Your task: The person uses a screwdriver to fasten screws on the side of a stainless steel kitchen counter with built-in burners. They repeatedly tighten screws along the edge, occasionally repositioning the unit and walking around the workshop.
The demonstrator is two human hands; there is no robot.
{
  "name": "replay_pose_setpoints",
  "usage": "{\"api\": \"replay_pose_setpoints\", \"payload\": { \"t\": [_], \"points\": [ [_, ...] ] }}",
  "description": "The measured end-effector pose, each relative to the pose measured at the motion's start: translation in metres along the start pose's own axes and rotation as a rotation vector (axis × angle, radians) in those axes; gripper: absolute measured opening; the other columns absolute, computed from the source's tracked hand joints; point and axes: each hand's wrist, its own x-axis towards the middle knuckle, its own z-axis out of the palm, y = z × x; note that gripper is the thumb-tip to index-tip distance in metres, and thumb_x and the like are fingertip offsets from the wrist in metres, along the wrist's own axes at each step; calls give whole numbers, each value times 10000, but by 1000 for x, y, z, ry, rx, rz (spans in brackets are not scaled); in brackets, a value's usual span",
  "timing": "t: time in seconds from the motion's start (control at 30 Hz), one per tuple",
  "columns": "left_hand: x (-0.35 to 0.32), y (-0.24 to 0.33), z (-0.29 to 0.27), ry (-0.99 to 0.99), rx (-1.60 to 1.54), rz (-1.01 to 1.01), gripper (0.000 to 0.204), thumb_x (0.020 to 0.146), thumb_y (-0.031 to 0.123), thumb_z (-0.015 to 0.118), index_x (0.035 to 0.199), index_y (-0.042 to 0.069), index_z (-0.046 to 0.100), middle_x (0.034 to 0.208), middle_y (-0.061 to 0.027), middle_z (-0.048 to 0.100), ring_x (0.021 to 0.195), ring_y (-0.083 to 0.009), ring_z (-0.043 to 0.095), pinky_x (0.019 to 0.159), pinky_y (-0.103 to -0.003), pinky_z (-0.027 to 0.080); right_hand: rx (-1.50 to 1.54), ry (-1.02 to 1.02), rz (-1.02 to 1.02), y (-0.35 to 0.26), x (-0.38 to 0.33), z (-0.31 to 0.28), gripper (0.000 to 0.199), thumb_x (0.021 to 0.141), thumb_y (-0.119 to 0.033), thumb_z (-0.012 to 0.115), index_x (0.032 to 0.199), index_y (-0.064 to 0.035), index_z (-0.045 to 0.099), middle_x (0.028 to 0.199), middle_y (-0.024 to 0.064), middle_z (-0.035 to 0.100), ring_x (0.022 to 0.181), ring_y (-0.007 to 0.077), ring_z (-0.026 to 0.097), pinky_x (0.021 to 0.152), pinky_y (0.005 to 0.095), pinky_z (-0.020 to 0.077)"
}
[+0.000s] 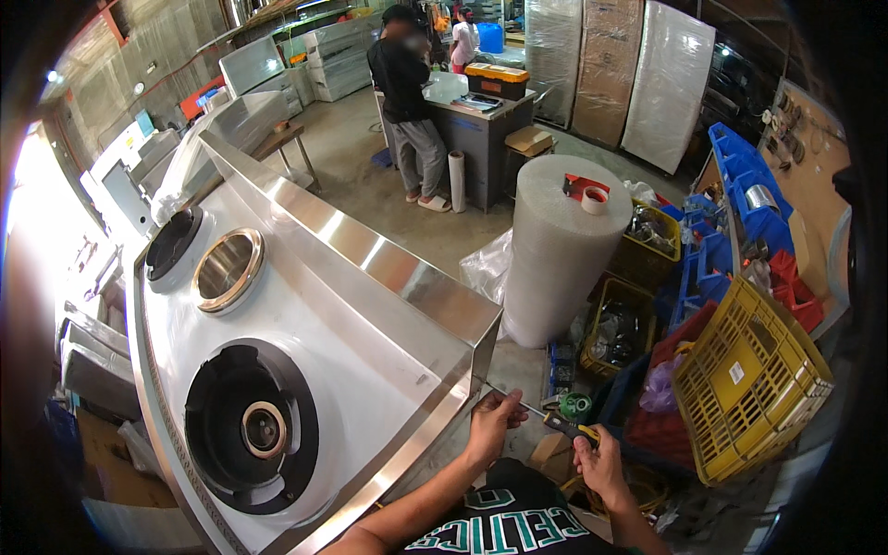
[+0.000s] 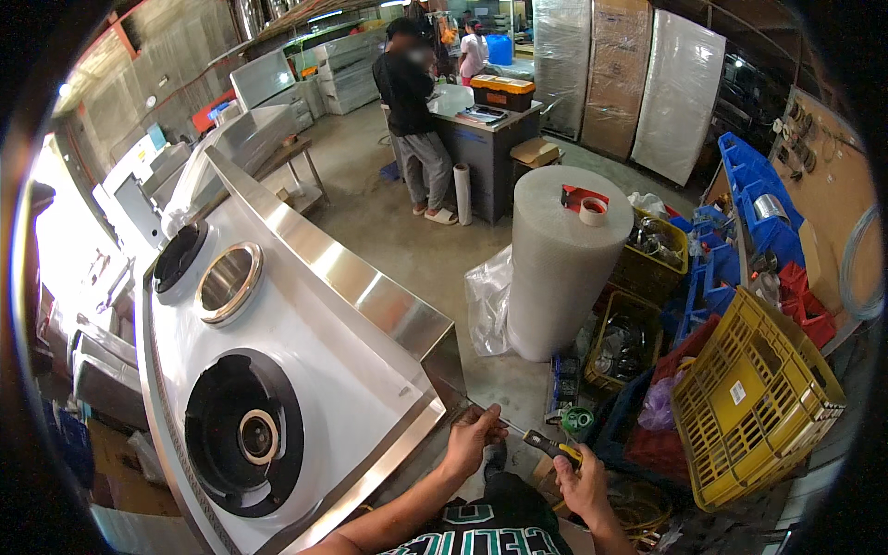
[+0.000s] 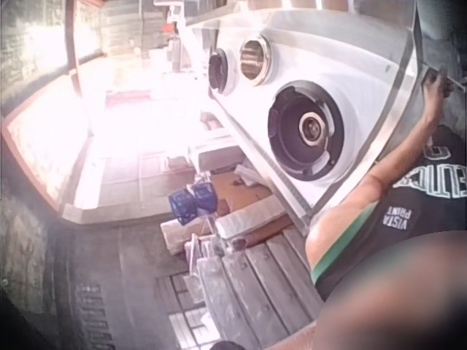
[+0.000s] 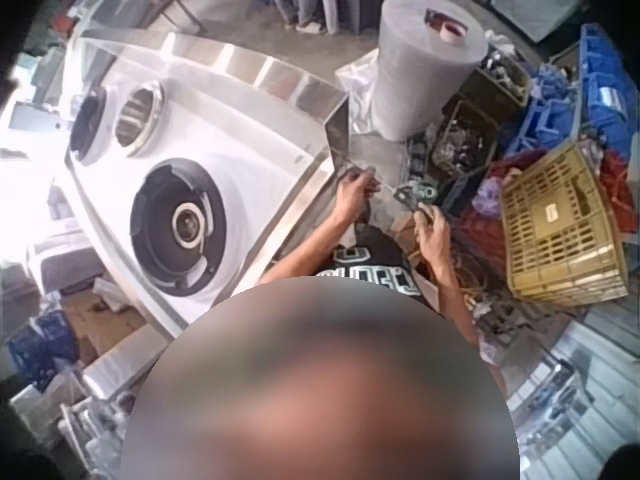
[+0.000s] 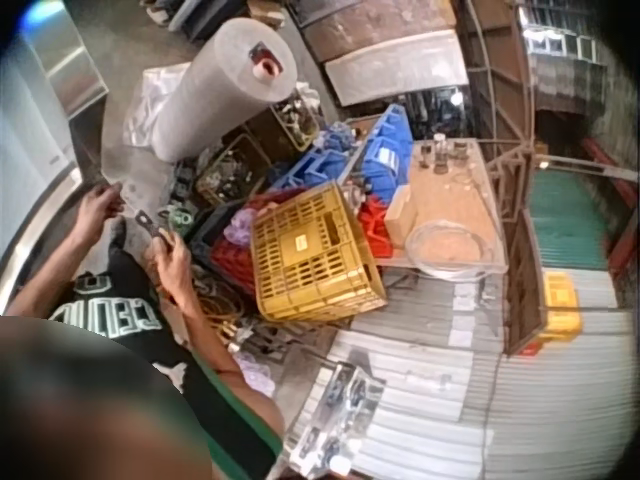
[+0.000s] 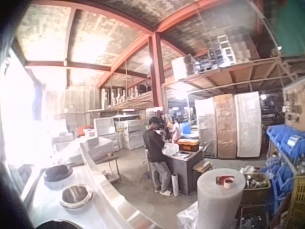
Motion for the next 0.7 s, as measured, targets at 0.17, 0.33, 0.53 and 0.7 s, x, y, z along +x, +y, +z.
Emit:
{"api": "replay_pose_setpoints", "payload": {
  "t": [0.17,0.33,0.53,0.7],
  "points": [
    [-7,-2,5,-141,-157,58,299,1052,299,543,1188,37,589,1048,-115,725,829,-156,681,743,-280,544,646,-370,590,16,8,-2,693,983,-690,425,829,-43,620,520,29,517,394,114,463,391,237,344],
    [-1,-13,5,-128,-165,45,288,1050,294,551,1156,28,581,1009,-116,720,815,-162,687,735,-278,555,221,11,86,13,-8,17,432,1007,-450,594,1107,-30,569,873,103,640,683,130,622,579,270,501],
    [-3,-6,2,-125,-147,24,294,1044,287,563,1150,13,579,1021,-127,714,801,-157,691,739,-270,561,78,93,5,13,-2,18,427,1029,-438,550,1109,-20,582,853,103,591,636,144,568,570,272,483],
    [-5,0,3,-83,-104,18,305,1047,296,558,1143,8,579,1029,-126,712,815,-157,693,729,-258,550,749,-90,417,23,7,17,485,1051,-490,466,1100,-22,585,909,98,595,574,117,524,517,240,436]
  ]
}}
